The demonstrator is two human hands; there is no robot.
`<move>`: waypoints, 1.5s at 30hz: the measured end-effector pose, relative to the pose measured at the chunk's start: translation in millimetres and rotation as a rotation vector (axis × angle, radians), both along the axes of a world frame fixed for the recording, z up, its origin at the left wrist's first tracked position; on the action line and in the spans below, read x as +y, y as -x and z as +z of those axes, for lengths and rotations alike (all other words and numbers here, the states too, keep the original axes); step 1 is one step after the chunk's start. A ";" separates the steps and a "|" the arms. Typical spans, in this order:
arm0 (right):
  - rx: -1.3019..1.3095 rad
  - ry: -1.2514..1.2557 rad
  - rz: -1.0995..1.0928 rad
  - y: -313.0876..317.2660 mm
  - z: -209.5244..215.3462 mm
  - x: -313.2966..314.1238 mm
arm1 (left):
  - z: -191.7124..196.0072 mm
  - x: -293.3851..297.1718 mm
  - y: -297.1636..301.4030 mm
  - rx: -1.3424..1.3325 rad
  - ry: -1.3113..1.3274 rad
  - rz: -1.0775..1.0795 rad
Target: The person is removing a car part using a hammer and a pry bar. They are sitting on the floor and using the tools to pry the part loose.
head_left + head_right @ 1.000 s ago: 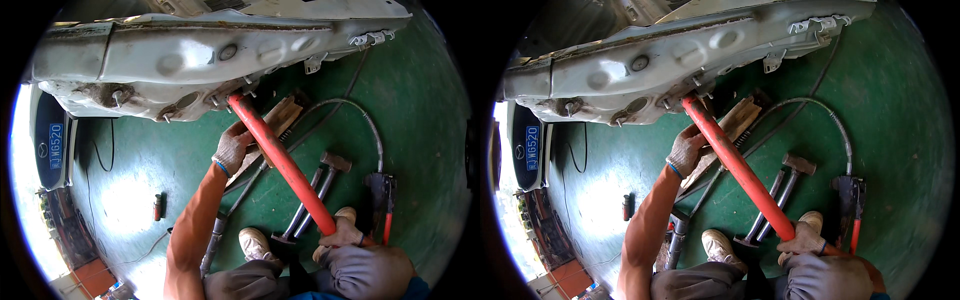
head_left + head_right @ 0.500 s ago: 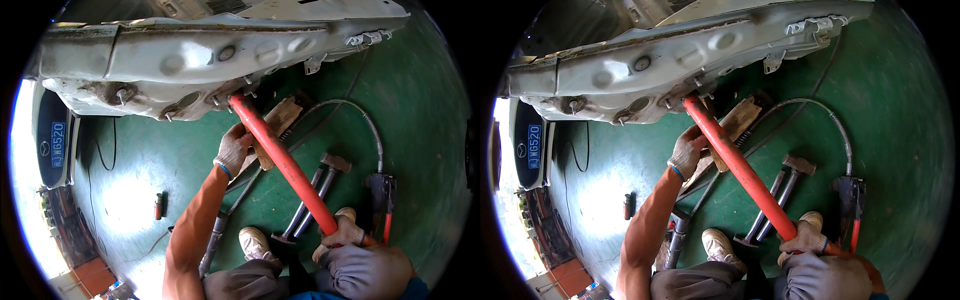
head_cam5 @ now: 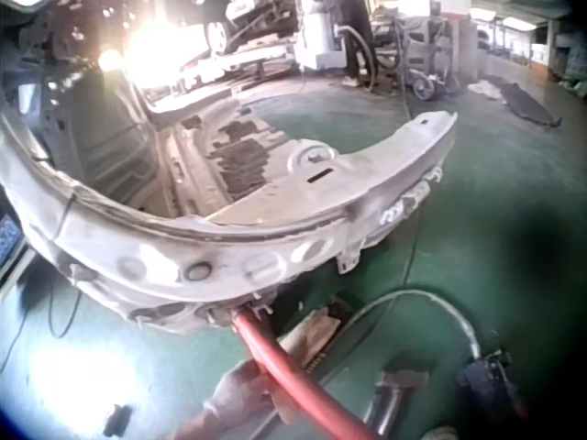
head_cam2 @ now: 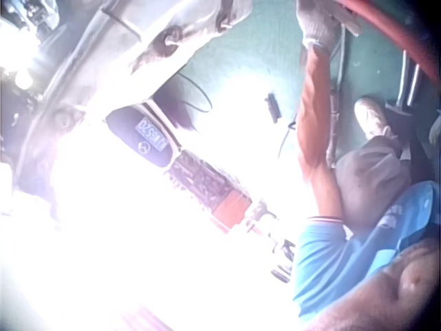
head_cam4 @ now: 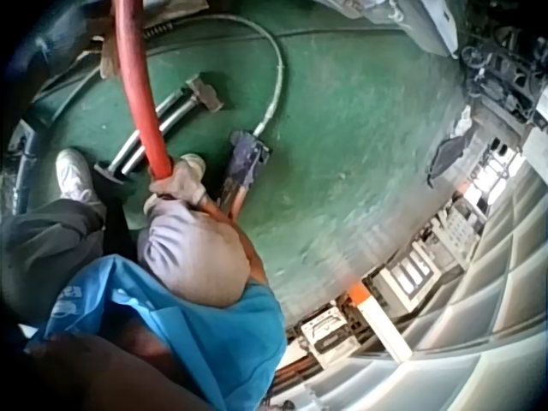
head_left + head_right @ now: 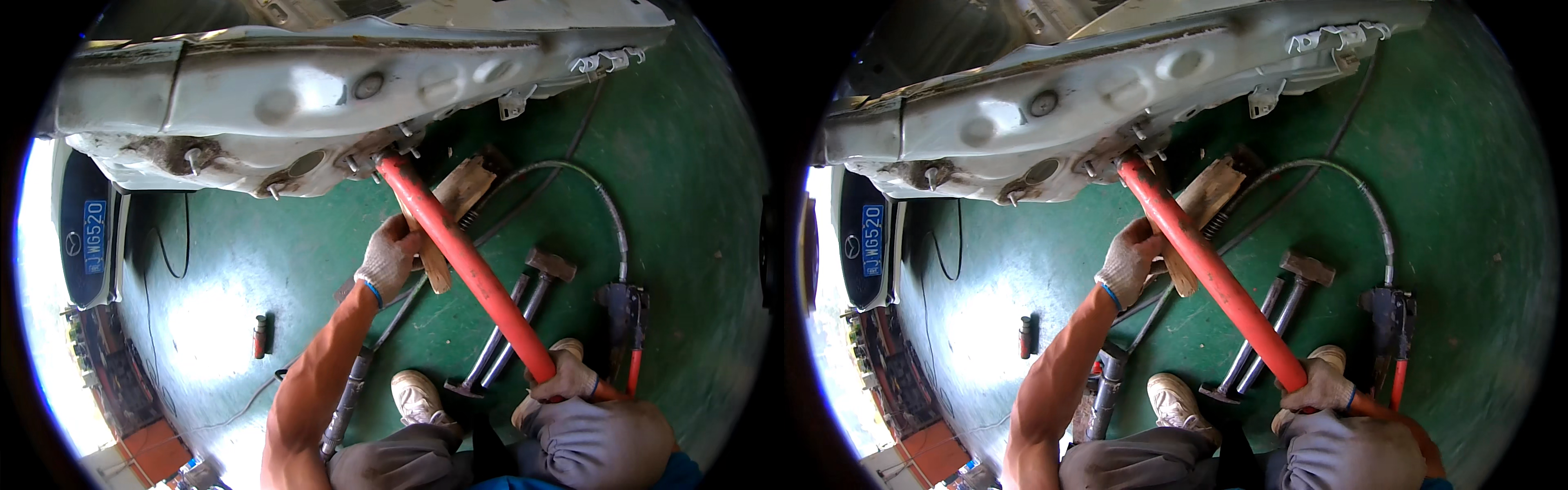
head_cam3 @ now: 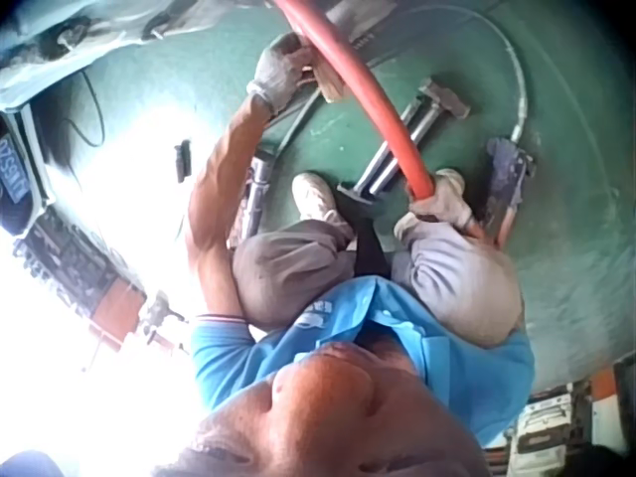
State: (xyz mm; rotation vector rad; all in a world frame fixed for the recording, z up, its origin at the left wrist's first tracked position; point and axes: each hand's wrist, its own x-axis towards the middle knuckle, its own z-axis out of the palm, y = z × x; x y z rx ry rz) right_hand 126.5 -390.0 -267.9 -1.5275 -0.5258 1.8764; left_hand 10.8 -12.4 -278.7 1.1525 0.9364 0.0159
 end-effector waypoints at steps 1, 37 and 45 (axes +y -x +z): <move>0.007 -0.011 -0.003 1.3 -1.5 -2.2 | -2.5 -1.9 0.5 0.000 -0.020 -0.010; -0.150 -0.012 -0.036 -5.3 28.2 16.9 | 10.0 -45.2 36.4 0.007 -0.143 -0.042; -0.067 0.193 -0.099 -16.9 61.4 27.8 | 3.5 -53.3 30.2 0.151 -0.469 -0.057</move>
